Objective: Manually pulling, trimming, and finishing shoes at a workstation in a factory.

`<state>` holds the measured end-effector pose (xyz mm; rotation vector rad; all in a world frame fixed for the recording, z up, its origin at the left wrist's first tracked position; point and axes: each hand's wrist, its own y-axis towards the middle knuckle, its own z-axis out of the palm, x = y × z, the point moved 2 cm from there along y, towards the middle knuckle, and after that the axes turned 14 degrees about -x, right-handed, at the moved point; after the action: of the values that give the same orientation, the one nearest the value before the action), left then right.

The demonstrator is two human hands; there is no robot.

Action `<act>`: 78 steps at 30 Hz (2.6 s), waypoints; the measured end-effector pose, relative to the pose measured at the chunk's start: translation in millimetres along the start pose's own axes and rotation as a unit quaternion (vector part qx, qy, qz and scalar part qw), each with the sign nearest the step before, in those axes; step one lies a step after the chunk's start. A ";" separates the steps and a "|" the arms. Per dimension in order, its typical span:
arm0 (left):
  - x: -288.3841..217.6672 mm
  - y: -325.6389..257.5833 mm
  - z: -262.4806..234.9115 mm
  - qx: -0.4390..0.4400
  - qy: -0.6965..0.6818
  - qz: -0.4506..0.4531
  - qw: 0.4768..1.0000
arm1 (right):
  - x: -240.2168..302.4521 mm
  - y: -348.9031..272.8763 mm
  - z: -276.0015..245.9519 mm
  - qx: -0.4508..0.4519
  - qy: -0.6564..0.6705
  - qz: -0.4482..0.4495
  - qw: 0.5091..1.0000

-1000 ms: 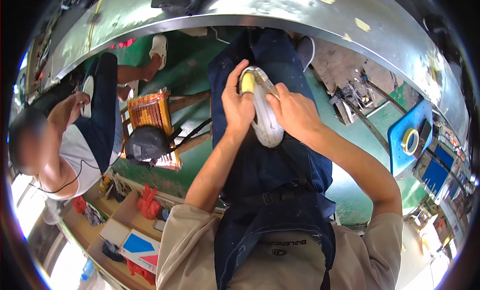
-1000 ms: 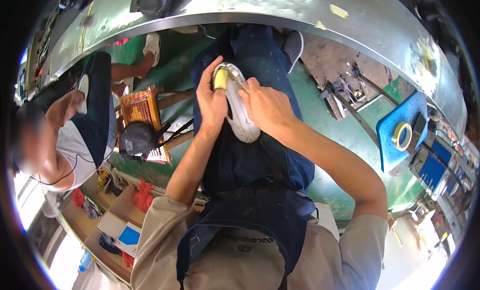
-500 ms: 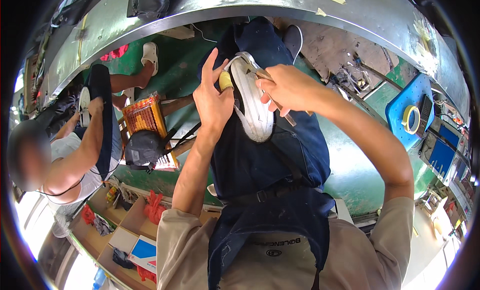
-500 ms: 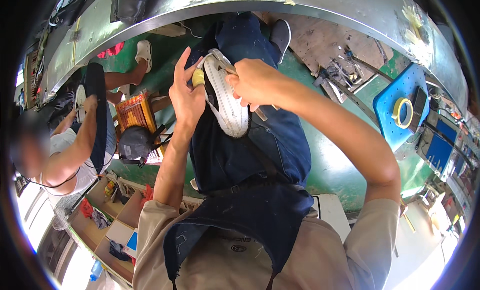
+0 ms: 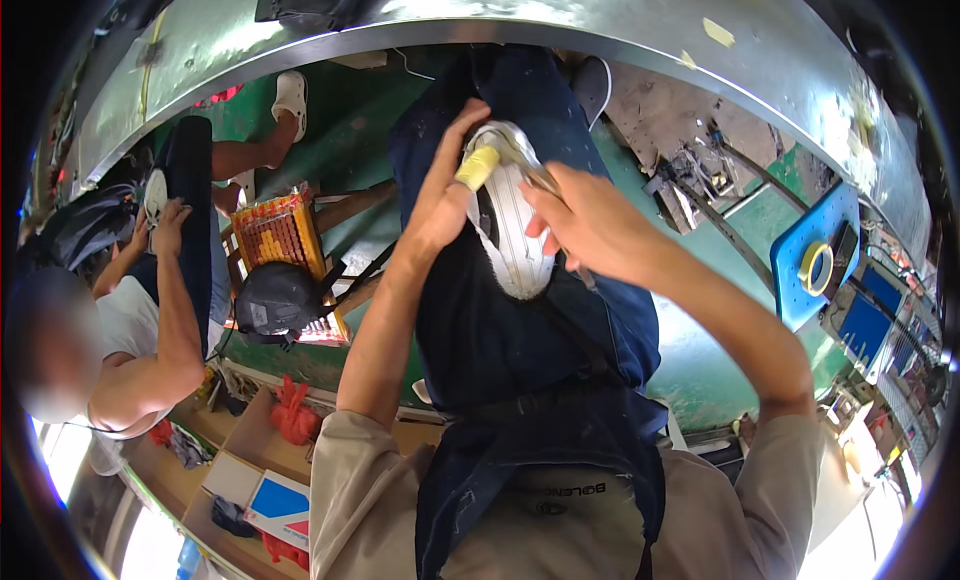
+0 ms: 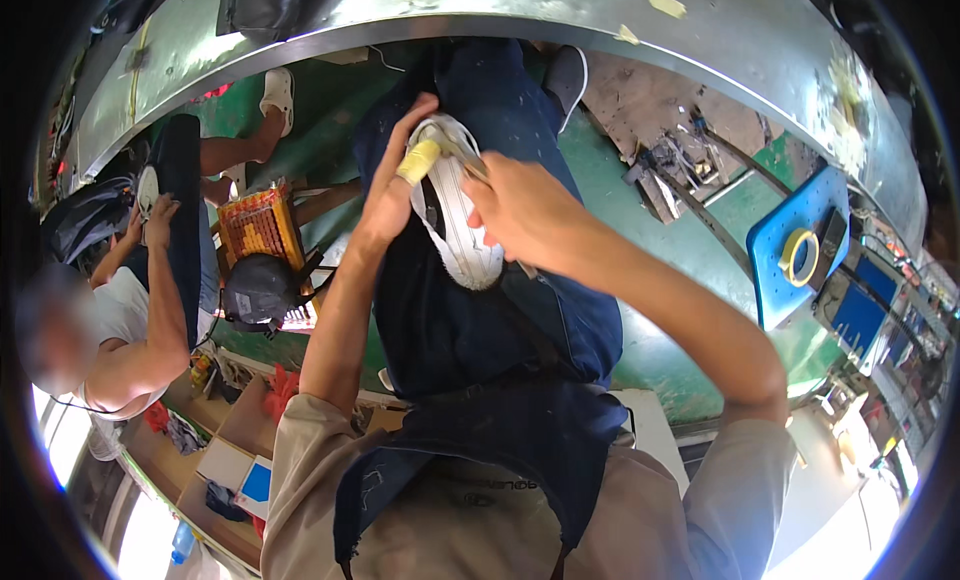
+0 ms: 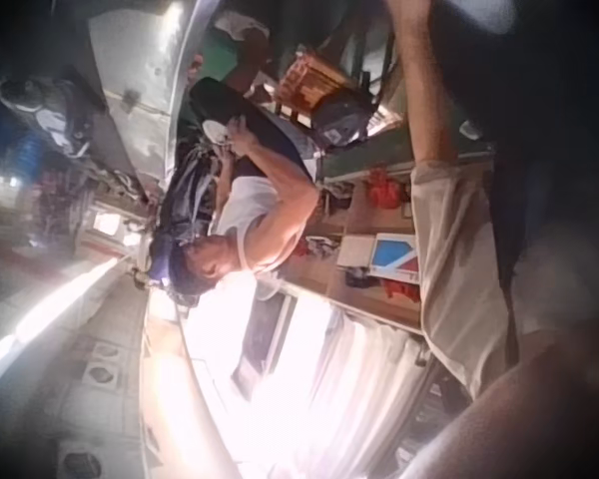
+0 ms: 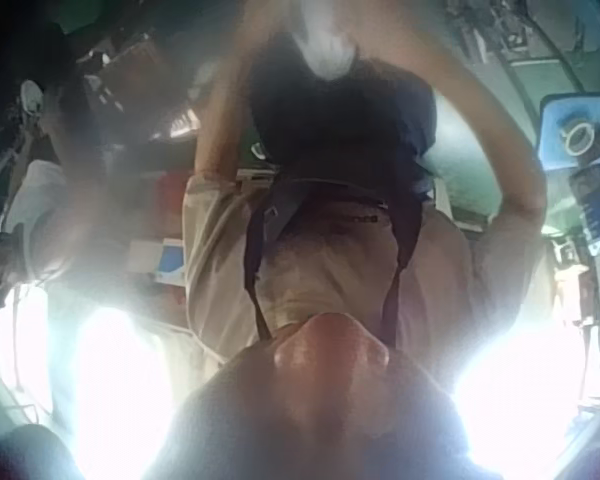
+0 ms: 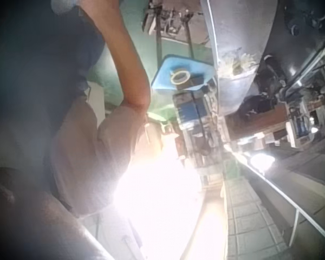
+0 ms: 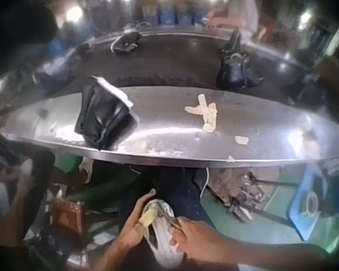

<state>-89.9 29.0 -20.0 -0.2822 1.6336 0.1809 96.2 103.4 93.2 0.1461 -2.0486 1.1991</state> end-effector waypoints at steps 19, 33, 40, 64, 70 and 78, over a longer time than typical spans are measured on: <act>-7.9 -15.5 26.7 -0.131 0.088 -0.050 0.986 | -12.4 -3.3 25.9 -0.054 0.113 0.094 0.988; -30.5 -42.7 25.5 -0.225 0.095 0.023 0.970 | -41.7 -13.4 53.6 -0.210 -0.183 -0.167 0.946; -96.7 -92.3 8.8 -0.143 0.048 -0.004 0.989 | -44.7 -71.1 41.2 -0.206 -0.095 -0.234 0.945; -96.1 -17.1 21.0 -0.096 0.013 0.281 0.955 | -84.1 -109.1 39.4 -0.244 0.104 -0.216 0.940; -76.6 -22.5 24.8 -0.152 -0.032 0.217 0.964 | -58.8 -80.9 49.8 -0.274 0.125 -0.168 0.938; -48.3 -33.7 34.5 -0.290 -0.131 0.075 0.945 | -69.9 -74.6 57.8 -0.269 0.123 -0.160 0.942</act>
<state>-44.0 10.2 26.9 -0.5570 1.3061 0.7904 147.7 -1.7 84.0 0.0573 -1.9590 0.4109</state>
